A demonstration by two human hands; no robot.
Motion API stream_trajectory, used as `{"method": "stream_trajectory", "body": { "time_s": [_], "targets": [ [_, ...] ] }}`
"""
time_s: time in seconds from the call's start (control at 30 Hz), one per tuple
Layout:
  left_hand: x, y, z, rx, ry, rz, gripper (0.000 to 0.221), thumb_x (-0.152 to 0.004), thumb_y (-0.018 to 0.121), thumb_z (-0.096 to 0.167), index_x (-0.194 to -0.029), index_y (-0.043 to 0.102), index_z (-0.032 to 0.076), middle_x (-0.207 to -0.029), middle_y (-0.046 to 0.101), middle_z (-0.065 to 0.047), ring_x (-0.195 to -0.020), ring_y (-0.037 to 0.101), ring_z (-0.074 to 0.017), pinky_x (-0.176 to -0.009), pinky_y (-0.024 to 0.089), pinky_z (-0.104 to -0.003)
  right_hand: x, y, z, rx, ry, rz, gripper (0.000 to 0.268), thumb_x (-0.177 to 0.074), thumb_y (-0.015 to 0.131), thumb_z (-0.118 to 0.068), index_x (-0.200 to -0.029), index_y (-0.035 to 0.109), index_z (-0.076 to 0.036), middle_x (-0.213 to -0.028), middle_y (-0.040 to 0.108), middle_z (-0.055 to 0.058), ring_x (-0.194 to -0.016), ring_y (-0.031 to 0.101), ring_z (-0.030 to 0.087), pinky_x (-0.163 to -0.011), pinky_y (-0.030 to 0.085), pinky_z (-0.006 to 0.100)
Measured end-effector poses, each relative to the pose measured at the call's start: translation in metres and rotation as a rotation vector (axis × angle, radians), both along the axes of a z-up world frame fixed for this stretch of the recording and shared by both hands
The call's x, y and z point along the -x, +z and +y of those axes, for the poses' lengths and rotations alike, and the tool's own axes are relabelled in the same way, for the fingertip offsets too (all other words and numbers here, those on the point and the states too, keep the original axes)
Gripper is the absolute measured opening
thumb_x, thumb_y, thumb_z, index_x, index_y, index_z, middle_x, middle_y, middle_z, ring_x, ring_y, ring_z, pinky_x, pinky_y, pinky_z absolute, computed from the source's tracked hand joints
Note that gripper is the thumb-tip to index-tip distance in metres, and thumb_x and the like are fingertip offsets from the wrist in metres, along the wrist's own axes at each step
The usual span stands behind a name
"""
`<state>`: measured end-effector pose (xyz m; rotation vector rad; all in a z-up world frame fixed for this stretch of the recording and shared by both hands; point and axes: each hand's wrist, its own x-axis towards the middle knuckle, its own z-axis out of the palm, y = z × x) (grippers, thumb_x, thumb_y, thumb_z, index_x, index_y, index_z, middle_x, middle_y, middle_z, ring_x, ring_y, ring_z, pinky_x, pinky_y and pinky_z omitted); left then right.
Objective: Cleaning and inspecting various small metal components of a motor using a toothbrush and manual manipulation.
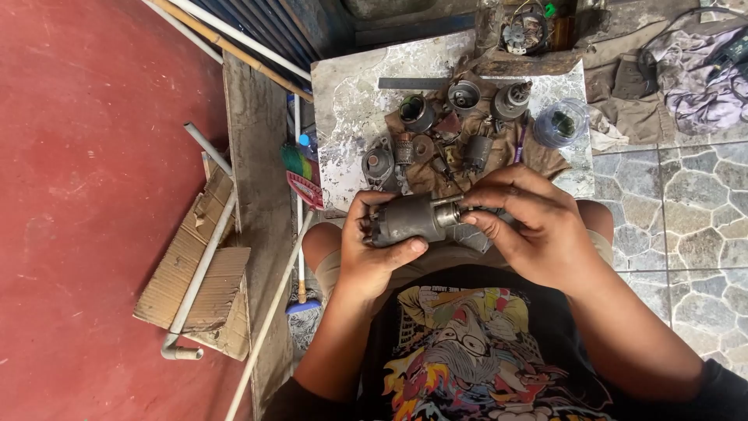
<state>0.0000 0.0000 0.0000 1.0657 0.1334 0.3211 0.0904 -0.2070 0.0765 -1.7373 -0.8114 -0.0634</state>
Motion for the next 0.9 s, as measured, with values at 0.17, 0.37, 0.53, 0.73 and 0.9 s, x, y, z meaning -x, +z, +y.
{"method": "stream_trajectory", "body": {
  "time_s": [0.17,0.37,0.53,0.73,0.9],
  "targets": [
    [0.000,0.011,0.004,-0.071,-0.003,-0.016,0.072,-0.058,0.098,0.002,-0.116,0.056,-0.004,-0.107,0.072,-0.025,-0.103,0.070,-0.0302,-0.088,0.059,-0.038,-0.004,0.002,0.000,-0.009,0.049,0.085,0.021,-0.081,0.082,0.001,-0.102,0.077,0.001,-0.098,0.073,0.019,-0.092,0.074,0.037,-0.082,0.056,0.047],
    [0.001,0.014,0.007,-0.084,-0.015,-0.025,0.077,-0.053,0.100,0.001,-0.116,0.056,-0.004,-0.111,0.072,-0.027,-0.105,0.071,-0.0327,-0.089,0.060,-0.039,-0.005,0.003,-0.002,-0.027,0.081,0.155,0.024,-0.081,0.080,0.004,-0.104,0.076,0.002,-0.097,0.074,0.020,-0.091,0.073,0.034,-0.077,0.055,0.043],
    [-0.002,-0.001,-0.008,0.046,0.006,0.020,0.078,-0.057,0.100,0.008,-0.119,0.054,-0.001,-0.112,0.070,-0.025,-0.102,0.070,-0.0304,-0.090,0.063,-0.041,-0.003,-0.012,-0.014,-0.146,0.066,0.230,0.029,-0.081,0.078,0.008,-0.110,0.073,0.006,-0.104,0.073,0.021,-0.100,0.071,0.033,-0.084,0.056,0.041],
    [0.007,-0.051,-0.031,0.758,-0.049,0.276,0.036,-0.100,0.066,0.033,-0.127,0.062,0.011,-0.118,0.073,-0.014,-0.098,0.075,-0.0285,-0.090,0.066,-0.035,0.005,-0.026,-0.016,-0.192,0.003,0.315,0.029,-0.085,0.071,0.013,-0.114,0.071,0.010,-0.106,0.070,0.022,-0.107,0.069,0.031,-0.090,0.057,0.041],
    [0.015,-0.055,-0.037,0.913,-0.138,0.314,0.036,-0.094,0.072,0.033,-0.129,0.068,0.025,-0.125,0.070,-0.013,-0.117,0.065,-0.0330,-0.101,0.058,-0.047,0.005,-0.049,-0.005,-0.247,-0.040,0.422,0.041,-0.082,0.078,0.010,-0.122,0.067,0.007,-0.096,0.070,0.017,-0.087,0.072,0.023,-0.075,0.062,0.035]
  ]
}}
